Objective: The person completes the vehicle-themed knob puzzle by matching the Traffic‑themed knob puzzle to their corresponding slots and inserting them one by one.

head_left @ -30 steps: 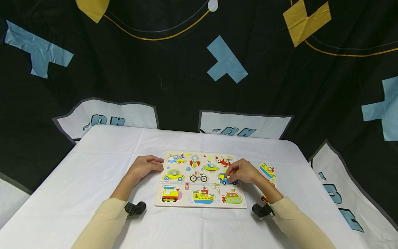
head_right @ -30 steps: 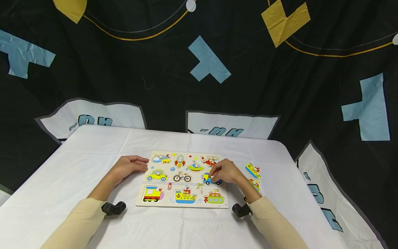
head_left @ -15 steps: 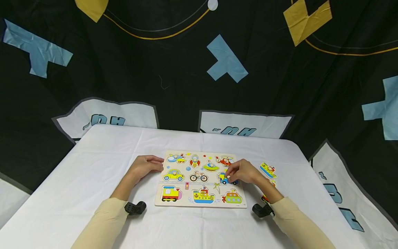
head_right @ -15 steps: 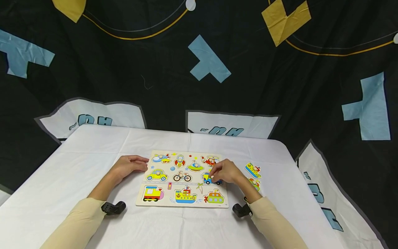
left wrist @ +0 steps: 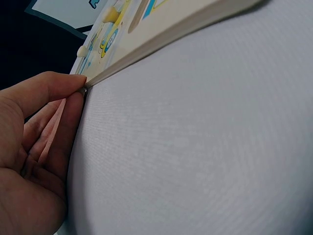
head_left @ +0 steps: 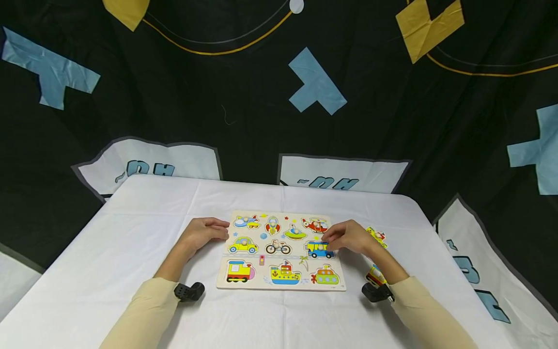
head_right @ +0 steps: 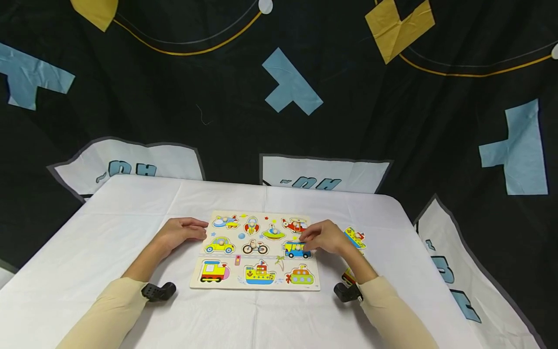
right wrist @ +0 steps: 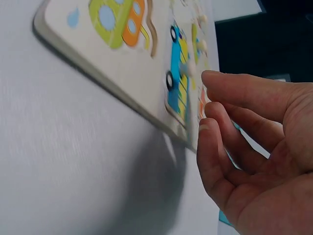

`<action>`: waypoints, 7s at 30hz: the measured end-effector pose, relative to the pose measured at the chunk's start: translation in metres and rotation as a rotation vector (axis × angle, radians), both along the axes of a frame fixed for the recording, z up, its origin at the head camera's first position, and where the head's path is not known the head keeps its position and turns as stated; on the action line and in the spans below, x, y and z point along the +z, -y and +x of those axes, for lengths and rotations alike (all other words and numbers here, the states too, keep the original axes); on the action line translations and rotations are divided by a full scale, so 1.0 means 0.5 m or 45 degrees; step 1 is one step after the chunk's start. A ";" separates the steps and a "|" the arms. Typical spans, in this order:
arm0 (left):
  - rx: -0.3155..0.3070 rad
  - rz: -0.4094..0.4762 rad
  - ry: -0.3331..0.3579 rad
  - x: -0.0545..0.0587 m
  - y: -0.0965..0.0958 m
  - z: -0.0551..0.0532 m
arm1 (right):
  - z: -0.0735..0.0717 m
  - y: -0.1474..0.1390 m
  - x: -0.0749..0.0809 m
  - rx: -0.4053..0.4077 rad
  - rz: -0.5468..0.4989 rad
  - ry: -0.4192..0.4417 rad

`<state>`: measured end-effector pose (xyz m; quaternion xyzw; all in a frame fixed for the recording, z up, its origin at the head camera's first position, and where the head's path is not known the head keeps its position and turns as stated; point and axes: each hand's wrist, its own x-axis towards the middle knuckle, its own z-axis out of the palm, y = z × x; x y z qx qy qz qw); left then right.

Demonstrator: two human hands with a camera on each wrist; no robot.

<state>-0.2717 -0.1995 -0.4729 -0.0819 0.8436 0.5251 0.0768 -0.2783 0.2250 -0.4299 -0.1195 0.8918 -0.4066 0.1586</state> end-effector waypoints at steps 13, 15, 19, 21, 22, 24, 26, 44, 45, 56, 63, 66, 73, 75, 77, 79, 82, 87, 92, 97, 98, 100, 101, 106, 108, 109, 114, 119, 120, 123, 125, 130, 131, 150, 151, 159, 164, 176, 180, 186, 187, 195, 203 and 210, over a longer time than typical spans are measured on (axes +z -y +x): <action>-0.008 0.002 -0.003 0.002 0.000 0.001 | 0.015 -0.076 0.020 -0.071 0.061 0.008; -0.007 0.003 0.000 0.003 0.000 0.000 | 0.019 -0.089 0.022 -0.061 0.075 0.012; -0.011 0.005 0.008 0.003 -0.001 0.000 | 0.031 -0.116 0.030 -0.048 0.100 0.044; -0.007 0.007 0.015 0.004 0.000 -0.001 | 0.037 -0.130 0.033 -0.037 0.104 0.062; -0.002 0.007 0.023 0.004 0.000 -0.001 | 0.040 -0.137 0.034 -0.030 0.103 0.069; -0.002 0.002 0.026 0.004 0.000 0.000 | 0.045 -0.152 0.034 -0.022 0.096 0.078; 0.005 0.005 0.025 0.005 0.001 -0.001 | 0.050 -0.167 0.033 -0.030 0.082 0.084; -0.001 0.019 0.019 0.003 0.001 -0.003 | 0.080 -0.235 0.004 -0.035 -0.020 0.166; -0.001 0.021 0.019 0.003 0.001 -0.003 | 0.081 -0.237 0.003 -0.006 -0.037 0.184; 0.007 0.030 0.016 0.002 0.001 -0.003 | 0.093 -0.254 -0.002 0.158 -0.072 0.338; 0.003 0.041 0.017 0.002 0.001 -0.003 | 0.100 -0.261 -0.008 0.185 -0.097 0.364; 0.003 0.035 0.016 0.002 0.001 -0.003 | 0.102 -0.261 -0.010 0.186 -0.093 0.382; 0.003 0.038 0.011 0.005 0.000 -0.004 | 0.105 -0.257 -0.009 0.197 -0.064 0.351; 0.005 0.033 0.014 0.004 0.000 -0.004 | 0.105 -0.254 -0.009 0.197 -0.053 0.344; 0.009 0.029 0.019 0.004 0.000 -0.004 | 0.105 -0.253 -0.010 0.186 -0.054 0.350; 0.009 0.027 0.021 0.004 0.000 -0.003 | 0.105 -0.253 -0.012 0.183 -0.063 0.351; 0.012 0.030 0.020 0.003 0.000 -0.002 | 0.106 -0.253 -0.016 0.179 -0.078 0.350; 0.008 0.027 0.018 0.003 0.002 -0.001 | 0.106 -0.250 -0.016 0.169 -0.069 0.345; 0.015 0.022 0.014 0.002 0.003 -0.001 | 0.104 -0.244 -0.009 0.173 -0.037 0.341; 0.008 0.033 0.013 0.004 0.002 -0.002 | 0.104 -0.241 0.002 0.184 -0.021 0.363; 0.006 0.031 0.012 0.005 0.001 -0.002 | 0.104 -0.241 0.005 0.186 -0.021 0.364; 0.009 0.029 0.011 0.006 0.000 -0.002 | 0.101 -0.240 0.011 0.181 -0.015 0.368; 0.010 0.026 0.014 0.006 0.000 -0.002 | 0.100 -0.239 0.015 0.179 -0.012 0.365; 0.015 0.024 0.026 0.006 0.000 -0.001 | 0.090 -0.233 0.026 0.151 -0.002 0.316; 0.012 0.026 0.026 0.006 0.000 -0.001 | 0.087 -0.228 0.027 0.132 -0.004 0.291; 0.011 0.028 0.025 0.006 0.000 -0.001 | 0.085 -0.226 0.028 0.121 0.002 0.282; 0.003 0.040 0.019 0.006 0.001 -0.002 | 0.075 -0.211 0.032 0.110 0.003 0.256; 0.012 0.066 0.016 0.008 0.002 -0.002 | 0.059 -0.186 0.038 0.130 0.011 0.231; 0.016 0.071 0.017 0.008 0.002 -0.002 | 0.055 -0.181 0.039 0.132 0.018 0.222; 0.014 0.077 0.013 0.009 0.001 -0.002 | 0.045 -0.163 0.042 0.136 0.039 0.202; 0.016 0.085 0.011 0.009 0.000 -0.002 | 0.038 -0.149 0.044 0.139 0.051 0.188; 0.012 0.093 0.001 0.005 0.001 -0.002 | 0.023 -0.115 0.047 0.138 0.069 0.175; 0.010 0.095 -0.001 0.005 0.001 -0.002 | 0.021 -0.110 0.047 0.136 0.069 0.173; -0.016 0.129 -0.018 0.003 0.003 -0.001 | 0.002 -0.013 0.046 0.122 0.016 0.113; -0.017 0.136 -0.018 0.003 0.003 -0.001 | 0.001 -0.007 0.046 0.132 0.010 0.108; -0.003 0.120 -0.005 0.003 0.000 -0.001 | -0.007 0.042 0.046 0.191 -0.050 0.107; 0.000 0.114 -0.003 0.007 0.000 -0.001 | -0.011 0.082 0.044 0.236 -0.055 0.096; 0.013 0.094 0.006 0.008 -0.001 0.002 | -0.008 0.179 0.031 0.327 -0.089 0.129; 0.014 0.092 0.002 0.007 -0.001 0.001 | -0.002 0.209 0.028 0.360 -0.102 0.143; 0.016 0.074 0.006 0.005 -0.002 0.001 | 0.008 0.245 0.024 0.398 -0.116 0.171; 0.018 0.077 0.007 0.004 -0.002 0.001 | 0.009 0.251 0.024 0.407 -0.116 0.175; 0.015 0.086 0.003 0.007 -0.001 0.002 | 0.017 0.290 0.011 0.484 -0.158 0.179; 0.011 0.064 -0.010 0.008 0.000 0.002 | 0.030 0.337 0.002 0.516 -0.158 0.201; -0.009 0.064 -0.018 0.010 0.002 0.003 | 0.044 0.368 -0.003 0.533 -0.170 0.233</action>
